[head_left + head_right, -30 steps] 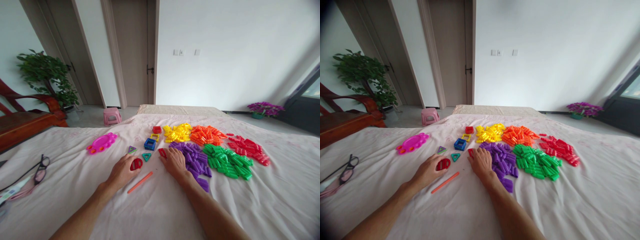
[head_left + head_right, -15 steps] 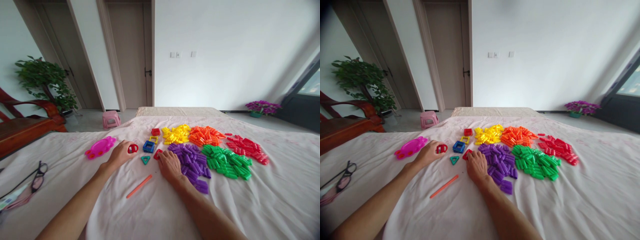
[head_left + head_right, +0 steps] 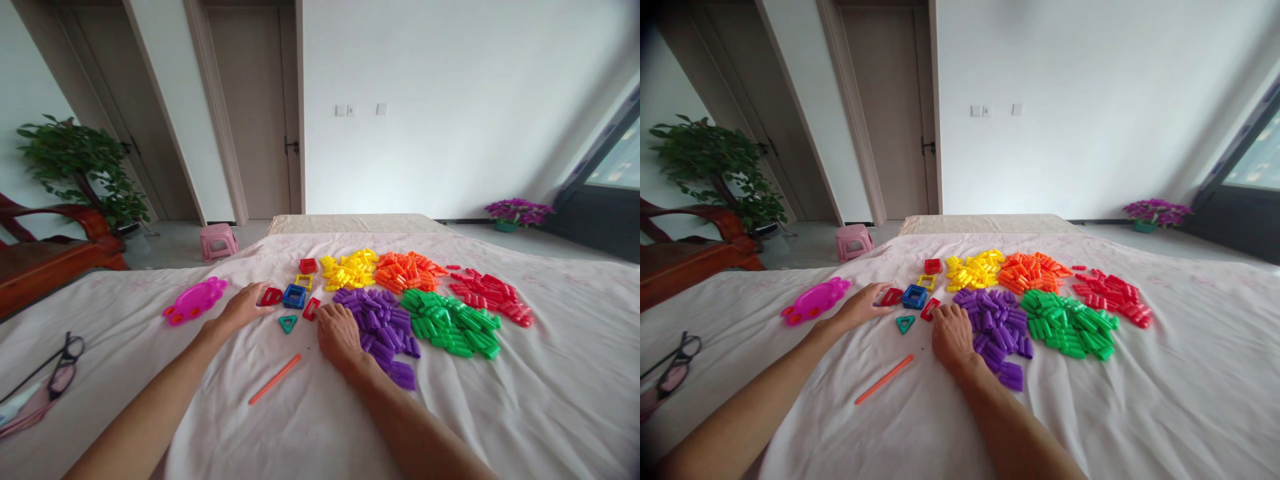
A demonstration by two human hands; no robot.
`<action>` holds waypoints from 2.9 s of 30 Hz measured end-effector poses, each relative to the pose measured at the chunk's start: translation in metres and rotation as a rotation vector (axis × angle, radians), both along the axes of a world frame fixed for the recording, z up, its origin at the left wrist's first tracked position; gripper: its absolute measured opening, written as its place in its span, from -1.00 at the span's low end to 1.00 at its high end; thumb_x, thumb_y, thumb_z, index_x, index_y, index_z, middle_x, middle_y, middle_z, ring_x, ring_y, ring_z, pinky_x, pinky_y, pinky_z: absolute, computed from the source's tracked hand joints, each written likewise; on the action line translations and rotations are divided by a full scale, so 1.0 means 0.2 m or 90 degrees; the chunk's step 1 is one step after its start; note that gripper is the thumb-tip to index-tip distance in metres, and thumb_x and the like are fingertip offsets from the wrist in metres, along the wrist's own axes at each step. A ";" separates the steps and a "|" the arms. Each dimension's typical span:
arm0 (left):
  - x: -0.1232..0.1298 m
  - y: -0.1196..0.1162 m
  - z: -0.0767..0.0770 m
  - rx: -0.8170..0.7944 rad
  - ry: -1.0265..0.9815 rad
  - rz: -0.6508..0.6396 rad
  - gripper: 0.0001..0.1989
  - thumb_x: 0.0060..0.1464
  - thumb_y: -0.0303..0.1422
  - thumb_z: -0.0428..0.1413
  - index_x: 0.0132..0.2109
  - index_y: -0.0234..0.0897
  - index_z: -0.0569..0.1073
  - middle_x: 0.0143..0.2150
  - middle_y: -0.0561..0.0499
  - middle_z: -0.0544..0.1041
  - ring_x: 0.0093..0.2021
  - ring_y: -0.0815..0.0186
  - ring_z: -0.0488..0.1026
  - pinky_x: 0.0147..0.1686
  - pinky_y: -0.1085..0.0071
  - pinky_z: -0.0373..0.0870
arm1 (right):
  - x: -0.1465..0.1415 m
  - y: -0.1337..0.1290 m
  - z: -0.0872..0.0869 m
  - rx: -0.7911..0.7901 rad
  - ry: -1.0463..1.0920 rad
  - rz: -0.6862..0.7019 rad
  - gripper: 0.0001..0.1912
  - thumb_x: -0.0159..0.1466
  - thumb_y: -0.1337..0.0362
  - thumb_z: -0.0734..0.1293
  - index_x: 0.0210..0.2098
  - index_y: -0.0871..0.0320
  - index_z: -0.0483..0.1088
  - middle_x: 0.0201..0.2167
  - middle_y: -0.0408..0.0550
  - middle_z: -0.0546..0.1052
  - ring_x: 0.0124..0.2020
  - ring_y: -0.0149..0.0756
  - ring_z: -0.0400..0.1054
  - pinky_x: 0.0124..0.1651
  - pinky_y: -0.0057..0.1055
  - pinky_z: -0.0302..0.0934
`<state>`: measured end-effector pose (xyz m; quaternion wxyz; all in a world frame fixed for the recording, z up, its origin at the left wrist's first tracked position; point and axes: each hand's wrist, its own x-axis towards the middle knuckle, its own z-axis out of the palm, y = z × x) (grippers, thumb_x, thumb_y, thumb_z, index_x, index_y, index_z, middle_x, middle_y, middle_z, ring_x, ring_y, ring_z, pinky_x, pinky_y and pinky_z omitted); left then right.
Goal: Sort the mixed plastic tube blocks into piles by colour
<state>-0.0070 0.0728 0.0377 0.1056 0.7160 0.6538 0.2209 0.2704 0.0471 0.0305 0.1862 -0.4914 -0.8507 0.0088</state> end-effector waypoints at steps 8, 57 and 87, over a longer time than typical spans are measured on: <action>-0.05 -0.20 0.01 -0.024 0.029 0.060 -0.71 -0.02 -0.27 0.17 -0.11 -0.20 0.53 -0.09 -0.09 0.54 -0.10 0.16 0.48 -0.11 0.35 0.35 | -0.01 0.01 0.00 -0.010 0.004 0.017 -0.65 0.34 0.36 0.16 0.05 0.03 0.40 0.00 -0.01 0.50 -0.01 -0.15 0.24 0.00 -0.26 0.01; -0.68 -0.11 0.08 -0.031 0.127 0.466 -0.60 0.25 -0.37 -0.03 0.19 -0.30 0.40 -0.03 -0.34 0.54 -0.01 -0.01 0.50 -0.03 0.04 0.39 | -0.01 0.06 -0.05 -0.010 -0.007 0.050 -0.58 0.32 0.39 0.17 0.14 0.10 0.36 0.03 0.08 0.49 0.01 -0.12 0.29 0.01 -0.30 0.06; 0.30 -0.24 -0.17 0.032 0.158 0.157 -0.46 0.26 -0.13 -0.10 0.32 -0.17 0.23 0.41 -0.21 0.14 0.38 -0.01 0.07 0.29 -0.02 -0.07 | 0.00 -0.17 0.03 0.005 0.050 0.470 -0.92 0.20 0.32 0.30 -0.30 0.09 0.45 -0.29 -0.09 0.53 -0.19 -0.29 0.35 -0.06 -0.35 0.13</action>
